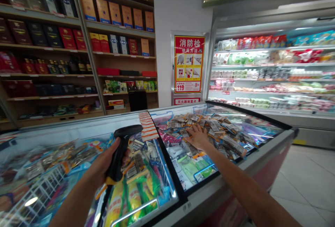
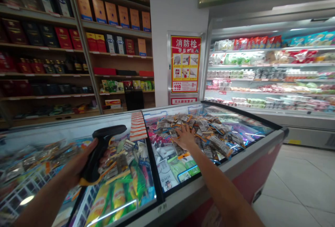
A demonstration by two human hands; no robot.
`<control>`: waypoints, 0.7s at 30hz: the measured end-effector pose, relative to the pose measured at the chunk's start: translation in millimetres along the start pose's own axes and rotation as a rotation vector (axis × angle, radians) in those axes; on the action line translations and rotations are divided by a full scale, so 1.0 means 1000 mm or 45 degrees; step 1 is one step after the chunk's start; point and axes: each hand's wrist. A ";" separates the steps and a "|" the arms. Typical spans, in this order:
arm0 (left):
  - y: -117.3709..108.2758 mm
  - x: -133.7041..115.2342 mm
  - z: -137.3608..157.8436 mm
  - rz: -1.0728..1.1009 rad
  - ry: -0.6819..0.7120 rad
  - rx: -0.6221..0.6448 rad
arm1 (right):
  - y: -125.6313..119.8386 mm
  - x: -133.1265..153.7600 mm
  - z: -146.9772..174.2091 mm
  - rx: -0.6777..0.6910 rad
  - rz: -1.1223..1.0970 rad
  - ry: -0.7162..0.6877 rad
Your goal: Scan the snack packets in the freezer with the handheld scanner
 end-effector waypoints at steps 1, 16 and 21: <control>0.001 -0.002 0.001 -0.009 0.017 0.005 | -0.002 0.006 0.000 -0.052 -0.003 0.012; -0.020 0.001 0.010 -0.098 0.116 -0.095 | -0.047 0.195 0.056 -0.103 -0.431 -0.482; -0.015 0.006 0.015 -0.083 0.097 -0.072 | -0.034 0.190 0.046 0.006 -0.421 -0.414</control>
Point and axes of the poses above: each hand's wrist, its own z-axis away from the middle knuckle, its own y-axis out of the palm, x = y × z, and after that the axes turned 11 degrees about z, right-handed
